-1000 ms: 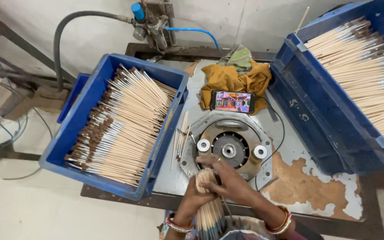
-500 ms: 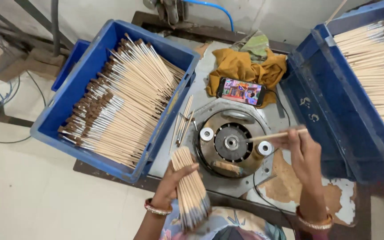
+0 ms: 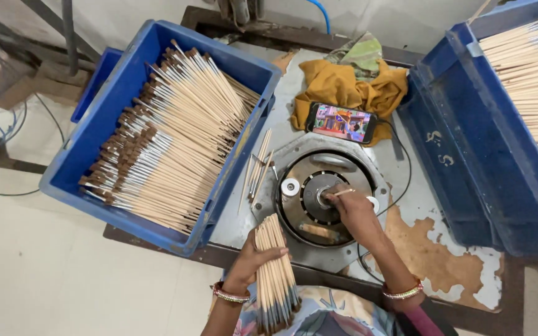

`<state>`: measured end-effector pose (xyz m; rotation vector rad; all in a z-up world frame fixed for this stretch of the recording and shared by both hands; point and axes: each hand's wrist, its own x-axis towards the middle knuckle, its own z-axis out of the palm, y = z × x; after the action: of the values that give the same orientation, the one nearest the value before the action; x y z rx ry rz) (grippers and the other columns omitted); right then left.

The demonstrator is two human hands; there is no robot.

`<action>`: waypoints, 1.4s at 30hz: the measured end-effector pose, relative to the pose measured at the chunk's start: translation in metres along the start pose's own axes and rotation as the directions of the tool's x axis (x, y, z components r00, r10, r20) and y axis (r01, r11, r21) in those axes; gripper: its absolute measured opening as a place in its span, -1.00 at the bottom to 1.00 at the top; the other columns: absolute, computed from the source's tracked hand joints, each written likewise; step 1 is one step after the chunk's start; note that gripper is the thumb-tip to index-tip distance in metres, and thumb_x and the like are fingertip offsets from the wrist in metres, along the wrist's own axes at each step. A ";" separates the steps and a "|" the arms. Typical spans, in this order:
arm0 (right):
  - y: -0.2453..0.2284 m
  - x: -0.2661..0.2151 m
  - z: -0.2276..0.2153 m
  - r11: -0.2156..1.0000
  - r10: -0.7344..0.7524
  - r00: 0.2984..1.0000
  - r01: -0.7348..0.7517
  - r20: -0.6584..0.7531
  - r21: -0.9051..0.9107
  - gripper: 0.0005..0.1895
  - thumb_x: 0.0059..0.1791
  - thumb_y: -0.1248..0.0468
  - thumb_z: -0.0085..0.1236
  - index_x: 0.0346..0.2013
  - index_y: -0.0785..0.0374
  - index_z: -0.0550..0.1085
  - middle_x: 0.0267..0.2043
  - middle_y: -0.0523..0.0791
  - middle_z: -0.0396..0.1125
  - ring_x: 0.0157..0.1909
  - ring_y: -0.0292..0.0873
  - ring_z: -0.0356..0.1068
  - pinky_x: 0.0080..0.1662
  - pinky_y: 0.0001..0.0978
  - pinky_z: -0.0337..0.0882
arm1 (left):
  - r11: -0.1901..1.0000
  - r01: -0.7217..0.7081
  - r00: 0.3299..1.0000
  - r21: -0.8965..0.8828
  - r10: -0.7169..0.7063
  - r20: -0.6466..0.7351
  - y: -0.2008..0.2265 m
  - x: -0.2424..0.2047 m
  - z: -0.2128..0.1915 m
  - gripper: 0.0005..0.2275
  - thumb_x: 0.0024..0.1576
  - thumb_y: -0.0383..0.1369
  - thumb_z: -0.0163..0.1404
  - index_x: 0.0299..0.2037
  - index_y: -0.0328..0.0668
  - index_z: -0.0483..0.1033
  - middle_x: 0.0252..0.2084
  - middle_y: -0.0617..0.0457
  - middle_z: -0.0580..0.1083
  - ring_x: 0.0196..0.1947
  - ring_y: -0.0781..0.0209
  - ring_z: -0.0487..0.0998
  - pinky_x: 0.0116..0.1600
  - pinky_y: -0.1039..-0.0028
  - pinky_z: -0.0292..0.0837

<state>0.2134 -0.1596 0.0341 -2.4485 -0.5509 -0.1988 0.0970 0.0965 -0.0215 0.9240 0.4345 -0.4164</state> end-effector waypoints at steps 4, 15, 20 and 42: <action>-0.012 -0.012 -0.009 0.961 -0.121 0.992 0.128 -0.042 0.244 -0.88 0.13 0.32 0.01 -0.09 0.26 0.46 -0.21 0.07 0.46 -0.21 0.12 0.46 -0.20 -0.16 0.44 | 0.997 0.027 0.995 0.074 -0.020 -0.100 -0.008 -0.004 0.014 -0.34 -0.15 -0.59 0.29 0.17 -0.15 0.24 -0.19 -0.08 0.54 -0.24 0.04 0.64 -0.14 0.25 0.64; -0.043 -0.040 -0.053 0.952 -0.079 0.817 -0.107 0.571 0.286 -0.79 0.03 0.13 0.14 -0.15 0.16 0.56 -0.34 0.03 0.52 -0.33 0.18 0.51 -0.31 -0.02 0.45 | 0.827 -0.395 0.915 0.401 0.314 0.252 0.032 -0.029 0.071 -0.55 -0.08 -0.50 0.28 0.06 -0.29 0.48 -0.10 0.04 0.58 -0.10 0.29 0.60 0.03 0.45 0.56; -0.029 -0.029 -0.101 0.950 0.225 0.939 -0.271 0.259 0.158 -0.82 0.06 0.18 0.08 -0.22 0.21 0.55 -0.50 0.01 0.45 -0.45 0.12 0.47 -0.39 -0.07 0.43 | 0.965 -0.220 0.974 0.145 0.225 -0.022 0.028 -0.017 0.029 -0.65 0.00 -0.50 0.27 -0.03 -0.42 0.48 -0.20 -0.19 0.56 -0.26 0.03 0.66 -0.18 0.27 0.66; -0.043 -0.032 -0.023 0.715 0.323 0.925 -0.378 0.202 0.589 -0.82 0.09 0.21 -0.01 -0.19 0.25 0.47 -0.42 0.08 0.38 -0.36 0.22 0.39 -0.31 -0.05 0.42 | 0.952 -0.215 0.975 0.217 0.222 -0.008 -0.016 0.005 0.008 -0.23 -0.12 -0.61 0.30 0.32 -0.34 0.13 -0.05 -0.15 0.55 -0.13 0.08 0.66 -0.06 0.33 0.68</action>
<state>0.1657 -0.1534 0.0669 -1.8571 -0.1274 0.2226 0.0945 0.0807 -0.0310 1.1783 0.3154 -0.2490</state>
